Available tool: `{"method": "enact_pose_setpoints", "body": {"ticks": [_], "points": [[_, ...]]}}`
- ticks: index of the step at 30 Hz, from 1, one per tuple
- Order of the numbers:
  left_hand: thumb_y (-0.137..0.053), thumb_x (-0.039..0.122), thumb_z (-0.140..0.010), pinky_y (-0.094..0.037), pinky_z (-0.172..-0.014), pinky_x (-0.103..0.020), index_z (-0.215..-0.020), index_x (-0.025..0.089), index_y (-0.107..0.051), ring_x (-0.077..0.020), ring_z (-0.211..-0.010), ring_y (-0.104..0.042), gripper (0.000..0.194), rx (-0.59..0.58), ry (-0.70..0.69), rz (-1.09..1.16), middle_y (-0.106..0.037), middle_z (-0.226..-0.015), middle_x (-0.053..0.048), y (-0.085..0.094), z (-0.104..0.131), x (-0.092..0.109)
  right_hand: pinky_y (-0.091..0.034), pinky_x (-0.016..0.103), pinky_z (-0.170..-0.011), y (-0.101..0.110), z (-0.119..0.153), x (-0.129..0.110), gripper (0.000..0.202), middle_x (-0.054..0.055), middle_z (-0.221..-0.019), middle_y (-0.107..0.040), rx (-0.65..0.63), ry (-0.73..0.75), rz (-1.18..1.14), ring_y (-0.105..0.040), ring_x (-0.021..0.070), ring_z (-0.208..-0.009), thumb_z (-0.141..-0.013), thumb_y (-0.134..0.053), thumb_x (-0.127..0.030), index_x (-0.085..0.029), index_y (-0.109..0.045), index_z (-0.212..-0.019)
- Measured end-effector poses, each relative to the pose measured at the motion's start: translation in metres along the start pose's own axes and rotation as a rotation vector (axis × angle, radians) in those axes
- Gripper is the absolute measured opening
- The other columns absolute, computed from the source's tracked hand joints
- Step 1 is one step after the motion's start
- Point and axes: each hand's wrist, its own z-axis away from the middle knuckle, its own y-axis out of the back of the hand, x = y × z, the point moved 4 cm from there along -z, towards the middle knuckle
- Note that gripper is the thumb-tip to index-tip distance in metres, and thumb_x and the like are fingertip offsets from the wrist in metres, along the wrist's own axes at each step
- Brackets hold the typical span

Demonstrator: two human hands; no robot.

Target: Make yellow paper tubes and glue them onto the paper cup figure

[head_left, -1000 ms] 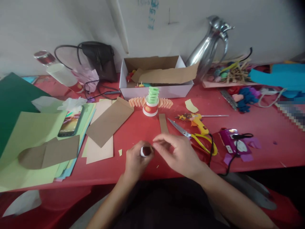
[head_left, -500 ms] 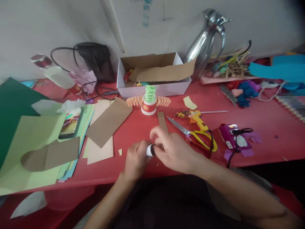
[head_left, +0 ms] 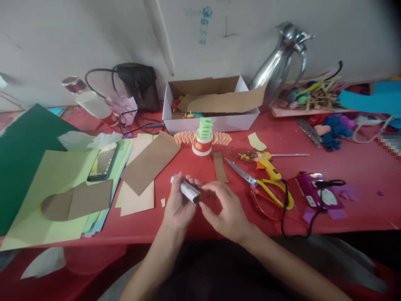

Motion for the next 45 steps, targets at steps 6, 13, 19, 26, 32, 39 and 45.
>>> {"method": "enact_pose_setpoints", "body": {"ticks": [6, 13, 19, 26, 32, 39, 45], "points": [[-0.045, 0.036, -0.102, -0.057, -0.071, -0.021, -0.072, 0.017, -0.06, -0.0086, -0.065, -0.067, 0.039, -0.04, 0.067, 0.203, -0.066, -0.065, 0.001, -0.007, 0.008, -0.006, -0.06, 0.03, -0.078, -0.004, -0.008, -0.011, 0.025, 0.007, -0.102, -0.073, 0.033, 0.049, 0.041, -0.071, 0.0196, -0.088, -0.086, -0.063, -0.018, -0.02, -0.059, -0.11], [-0.052, 0.031, -0.1, -0.058, -0.079, -0.022, -0.067, 0.015, -0.06, -0.0068, -0.057, -0.066, 0.037, 0.008, 0.084, 0.253, -0.066, -0.062, 0.001, -0.008, 0.01, -0.019, -0.062, 0.029, -0.083, -0.002, -0.013, -0.017, 0.029, 0.006, -0.114, -0.077, 0.073, 0.251, 0.206, -0.076, 0.018, -0.09, -0.094, -0.057, -0.011, -0.022, -0.065, -0.12], [-0.052, 0.017, -0.098, -0.057, -0.088, -0.022, -0.073, 0.015, -0.067, -0.0093, -0.071, -0.072, 0.029, -0.049, -0.079, 0.155, -0.072, -0.072, -0.001, -0.01, 0.018, -0.019, -0.061, 0.028, -0.069, 0.007, -0.013, -0.019, 0.032, 0.005, -0.091, -0.08, 0.205, 0.323, 0.264, -0.074, 0.0159, -0.069, -0.093, -0.053, -0.007, -0.02, -0.071, -0.117], [-0.057, 0.025, -0.096, -0.058, -0.089, -0.029, -0.075, 0.016, -0.068, -0.0139, -0.083, -0.073, 0.026, -0.056, -0.031, 0.147, -0.076, -0.081, -0.003, -0.008, 0.019, -0.02, -0.061, 0.026, -0.077, 0.006, -0.027, -0.012, 0.033, 0.002, -0.1, -0.079, -0.008, 0.112, 0.007, -0.075, 0.0159, -0.086, -0.084, -0.059, -0.005, -0.023, -0.073, -0.109], [-0.061, 0.024, -0.093, -0.06, -0.084, -0.027, -0.062, 0.015, -0.064, -0.0123, -0.07, -0.071, 0.033, -0.073, -0.032, 0.125, -0.068, -0.063, -0.001, -0.008, 0.018, -0.024, -0.063, 0.031, -0.083, 0.0, -0.009, -0.009, 0.046, 0.008, -0.1, -0.079, 0.123, 0.273, 0.145, -0.075, 0.0185, -0.087, -0.086, -0.047, -0.001, -0.019, -0.071, -0.121], [-0.073, 0.023, -0.085, -0.059, -0.082, -0.026, -0.083, 0.015, -0.071, -0.0156, -0.081, -0.074, 0.009, -0.041, 0.001, -0.083, -0.077, -0.089, -0.005, -0.006, 0.018, -0.021, -0.061, 0.031, -0.068, 0.003, 0.0, -0.003, 0.051, 0.005, -0.081, -0.074, 0.226, 0.402, 0.343, -0.071, 0.0178, -0.07, -0.09, -0.053, -0.003, -0.022, -0.064, -0.135], [-0.089, 0.039, -0.066, -0.057, -0.093, -0.034, -0.084, 0.015, -0.07, -0.0199, -0.087, -0.075, 0.036, -0.214, -0.038, -0.161, -0.078, -0.09, -0.007, -0.004, 0.022, -0.02, -0.062, 0.03, -0.071, 0.002, 0.004, -0.009, 0.055, 0.005, -0.087, -0.076, 0.203, 0.48, 0.246, -0.073, 0.0181, -0.075, -0.094, -0.051, -0.005, -0.024, -0.055, -0.145]]}}
